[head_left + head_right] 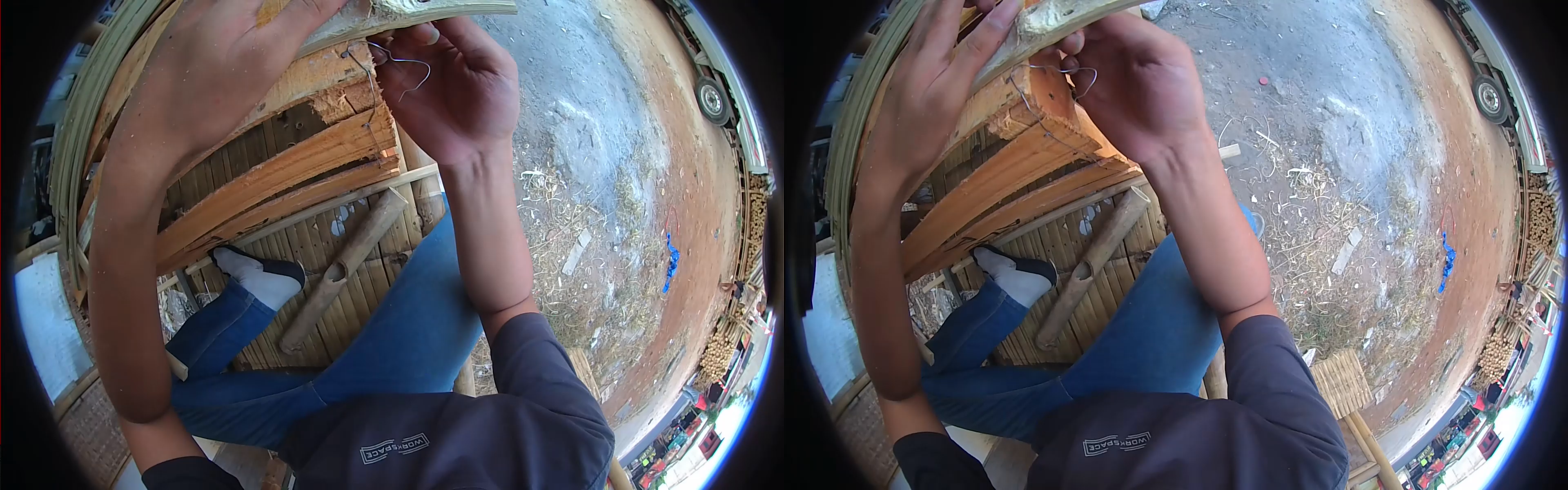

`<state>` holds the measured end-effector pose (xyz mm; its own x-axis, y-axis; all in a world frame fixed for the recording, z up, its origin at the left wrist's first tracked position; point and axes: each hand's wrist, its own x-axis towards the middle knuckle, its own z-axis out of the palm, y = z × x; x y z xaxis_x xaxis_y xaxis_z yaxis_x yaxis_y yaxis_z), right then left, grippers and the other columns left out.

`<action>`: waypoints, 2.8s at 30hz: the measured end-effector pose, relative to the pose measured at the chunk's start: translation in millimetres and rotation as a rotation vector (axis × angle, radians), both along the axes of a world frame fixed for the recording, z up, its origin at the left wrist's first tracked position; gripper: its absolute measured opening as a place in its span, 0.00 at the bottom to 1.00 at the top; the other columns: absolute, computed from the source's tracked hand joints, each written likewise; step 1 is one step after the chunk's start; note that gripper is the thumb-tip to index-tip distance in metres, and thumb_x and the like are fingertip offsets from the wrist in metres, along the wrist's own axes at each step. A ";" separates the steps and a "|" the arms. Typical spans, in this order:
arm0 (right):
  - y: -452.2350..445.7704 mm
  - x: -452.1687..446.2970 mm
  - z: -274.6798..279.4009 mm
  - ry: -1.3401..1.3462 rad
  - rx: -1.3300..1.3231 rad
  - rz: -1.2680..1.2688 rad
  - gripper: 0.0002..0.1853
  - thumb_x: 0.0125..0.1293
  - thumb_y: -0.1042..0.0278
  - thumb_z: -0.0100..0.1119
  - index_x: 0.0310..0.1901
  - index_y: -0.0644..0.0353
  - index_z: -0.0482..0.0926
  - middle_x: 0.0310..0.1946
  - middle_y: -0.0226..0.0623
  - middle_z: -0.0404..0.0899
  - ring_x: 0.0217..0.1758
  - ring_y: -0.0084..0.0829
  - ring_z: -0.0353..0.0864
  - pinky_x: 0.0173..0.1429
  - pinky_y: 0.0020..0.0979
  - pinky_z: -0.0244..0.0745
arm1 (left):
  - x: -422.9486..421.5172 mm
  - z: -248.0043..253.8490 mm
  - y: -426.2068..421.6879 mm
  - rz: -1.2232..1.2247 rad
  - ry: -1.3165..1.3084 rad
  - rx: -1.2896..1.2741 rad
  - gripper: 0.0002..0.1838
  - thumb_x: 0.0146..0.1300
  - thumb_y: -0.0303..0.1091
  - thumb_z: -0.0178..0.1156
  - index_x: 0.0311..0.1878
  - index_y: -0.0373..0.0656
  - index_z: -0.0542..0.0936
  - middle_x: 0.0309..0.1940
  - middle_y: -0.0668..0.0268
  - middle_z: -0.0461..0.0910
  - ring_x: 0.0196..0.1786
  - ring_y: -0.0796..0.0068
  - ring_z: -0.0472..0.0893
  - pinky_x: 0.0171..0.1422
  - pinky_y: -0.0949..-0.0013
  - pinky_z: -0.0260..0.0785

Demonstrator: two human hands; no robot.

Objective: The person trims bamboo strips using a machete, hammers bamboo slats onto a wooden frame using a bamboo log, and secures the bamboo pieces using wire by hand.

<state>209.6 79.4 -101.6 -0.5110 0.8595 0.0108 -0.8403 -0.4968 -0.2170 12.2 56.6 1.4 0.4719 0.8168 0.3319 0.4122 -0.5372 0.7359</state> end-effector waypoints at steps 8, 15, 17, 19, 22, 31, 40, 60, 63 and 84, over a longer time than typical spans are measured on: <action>0.5 1.5 1.0 -0.084 0.044 -0.001 0.12 0.74 0.61 0.44 0.45 0.58 0.75 0.24 0.22 0.66 0.33 0.26 0.72 0.47 0.27 0.70 | 60.7 5.7 -23.4 0.484 0.649 0.299 0.32 0.76 0.52 0.50 0.66 0.28 0.64 0.52 0.46 0.70 0.56 0.57 0.74 0.63 0.58 0.67; 29.3 -3.1 -37.1 -0.023 0.541 -0.051 0.15 0.76 0.56 0.44 0.38 0.56 0.74 0.22 0.22 0.64 0.30 0.25 0.69 0.44 0.29 0.69 | 30.9 2.9 -0.3 0.516 0.657 0.137 0.35 0.76 0.55 0.50 0.67 0.29 0.63 0.54 0.44 0.69 0.59 0.54 0.73 0.65 0.57 0.66; 31.4 -6.6 -36.7 -0.004 0.550 -0.077 0.19 0.78 0.50 0.43 0.37 0.55 0.74 0.22 0.22 0.64 0.29 0.24 0.68 0.42 0.28 0.69 | 32.9 -2.2 0.4 0.613 0.525 0.104 0.35 0.75 0.56 0.50 0.67 0.29 0.63 0.53 0.44 0.69 0.59 0.53 0.73 0.65 0.56 0.65; 3.1 -6.5 -1.5 0.012 0.073 -0.054 0.23 0.79 0.43 0.42 0.36 0.54 0.75 0.21 0.22 0.64 0.26 0.23 0.67 0.37 0.27 0.68 | 48.1 3.0 -6.4 0.634 0.496 0.108 0.35 0.75 0.56 0.49 0.67 0.30 0.63 0.52 0.45 0.69 0.58 0.54 0.73 0.65 0.56 0.66; 1.8 2.2 20.2 0.009 -0.080 -0.046 0.28 0.79 0.38 0.38 0.36 0.54 0.77 0.19 0.23 0.64 0.23 0.21 0.64 0.31 0.25 0.66 | 64.1 14.6 -18.2 0.538 0.622 0.181 0.35 0.75 0.56 0.49 0.67 0.30 0.63 0.50 0.47 0.69 0.56 0.56 0.72 0.63 0.57 0.66; 5.1 1.5 28.7 -0.108 -0.119 -0.023 0.37 0.72 0.27 0.41 0.30 0.57 0.81 0.14 0.22 0.62 0.17 0.20 0.62 0.20 0.23 0.60 | 34.4 3.2 -2.8 0.485 0.648 0.166 0.34 0.75 0.54 0.51 0.67 0.31 0.64 0.48 0.50 0.69 0.52 0.61 0.71 0.60 0.59 0.66; 6.8 4.0 29.5 -0.100 -0.122 -0.005 0.39 0.68 0.22 0.43 0.27 0.57 0.81 0.12 0.24 0.64 0.15 0.23 0.68 0.19 0.22 0.64 | 42.9 1.7 -10.7 0.487 0.576 0.240 0.33 0.75 0.54 0.52 0.67 0.33 0.64 0.48 0.51 0.69 0.53 0.60 0.72 0.61 0.58 0.67; 7.9 5.6 20.0 -0.162 -0.116 0.001 0.41 0.72 0.25 0.34 0.39 0.60 0.83 0.17 0.28 0.69 0.19 0.26 0.67 0.25 0.27 0.65 | 32.2 7.4 -2.8 0.538 0.619 0.034 0.32 0.74 0.52 0.53 0.67 0.33 0.63 0.47 0.54 0.67 0.51 0.63 0.70 0.60 0.60 0.66; 4.3 0.6 9.1 -0.131 -0.042 -0.039 0.32 0.75 0.36 0.42 0.42 0.59 0.84 0.23 0.30 0.77 0.22 0.24 0.71 0.29 0.25 0.69 | 46.1 11.1 -15.9 0.500 0.602 0.135 0.32 0.74 0.53 0.53 0.68 0.34 0.64 0.51 0.55 0.69 0.55 0.63 0.71 0.64 0.61 0.64; 2.3 11.5 -18.6 -0.610 0.613 -0.379 0.10 0.65 0.73 0.69 0.47 0.64 0.86 0.41 0.34 0.87 0.47 0.22 0.84 0.57 0.27 0.79 | 30.1 -2.3 0.7 0.455 0.504 0.195 0.25 0.76 0.51 0.52 0.60 0.37 0.74 0.45 0.59 0.73 0.52 0.63 0.73 0.61 0.63 0.64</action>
